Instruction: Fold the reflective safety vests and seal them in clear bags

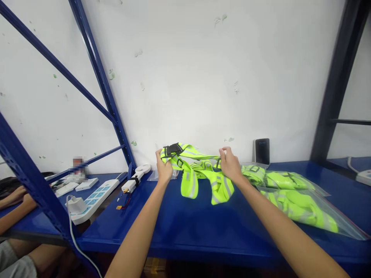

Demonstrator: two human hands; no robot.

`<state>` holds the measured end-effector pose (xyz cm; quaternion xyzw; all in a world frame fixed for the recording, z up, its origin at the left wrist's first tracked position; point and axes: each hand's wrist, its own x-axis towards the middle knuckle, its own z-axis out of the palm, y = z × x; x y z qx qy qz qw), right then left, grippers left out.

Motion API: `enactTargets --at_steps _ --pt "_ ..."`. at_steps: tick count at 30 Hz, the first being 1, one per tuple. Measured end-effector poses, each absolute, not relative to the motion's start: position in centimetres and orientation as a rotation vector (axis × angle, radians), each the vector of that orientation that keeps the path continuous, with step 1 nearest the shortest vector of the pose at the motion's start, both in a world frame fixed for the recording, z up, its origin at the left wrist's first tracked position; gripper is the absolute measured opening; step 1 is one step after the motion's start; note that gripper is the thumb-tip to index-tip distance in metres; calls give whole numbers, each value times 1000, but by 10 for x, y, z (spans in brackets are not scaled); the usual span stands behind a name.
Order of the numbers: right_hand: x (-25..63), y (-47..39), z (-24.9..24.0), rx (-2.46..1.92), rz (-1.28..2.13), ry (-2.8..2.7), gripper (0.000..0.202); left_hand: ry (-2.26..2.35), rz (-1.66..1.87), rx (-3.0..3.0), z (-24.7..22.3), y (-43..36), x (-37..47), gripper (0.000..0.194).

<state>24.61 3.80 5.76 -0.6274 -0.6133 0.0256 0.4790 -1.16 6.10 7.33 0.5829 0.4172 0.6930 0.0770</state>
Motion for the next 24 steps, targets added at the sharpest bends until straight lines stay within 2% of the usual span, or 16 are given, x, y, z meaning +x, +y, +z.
enactTargets --at_steps 3,6,8,10,12,14,15,17,20,22,24 --pt "230 27 40 -1577 32 -1610 51 1142 2072 1699 60 61 4 50" --pt "217 13 25 -1224 186 -2140 59 1130 2113 1535 48 71 15 47" --pt "217 14 24 -1015 475 -2288 46 1128 2132 1467 42 75 20 42" --pt "223 25 30 -1007 609 -1993 38 1095 2168 1466 39 73 26 38" --pt "230 40 39 -952 726 -1709 52 1036 2175 1529 38 65 33 35" --pt "235 50 45 -829 866 -1599 81 968 2094 1651 35 52 41 34" --pt "236 53 46 -767 935 -1604 88 940 2027 1716 33 46 44 35" --pt "236 54 41 -694 1047 -1687 80 911 1885 1796 25 37 49 46" --pt "233 53 23 -701 1169 -1769 50 925 1752 1772 11 31 53 63" --pt "229 54 9 -703 1183 -1626 43 923 1726 1768 3 29 55 65" --pt "224 56 -2 -663 1173 -1410 45 880 1691 1812 -2 26 58 64"
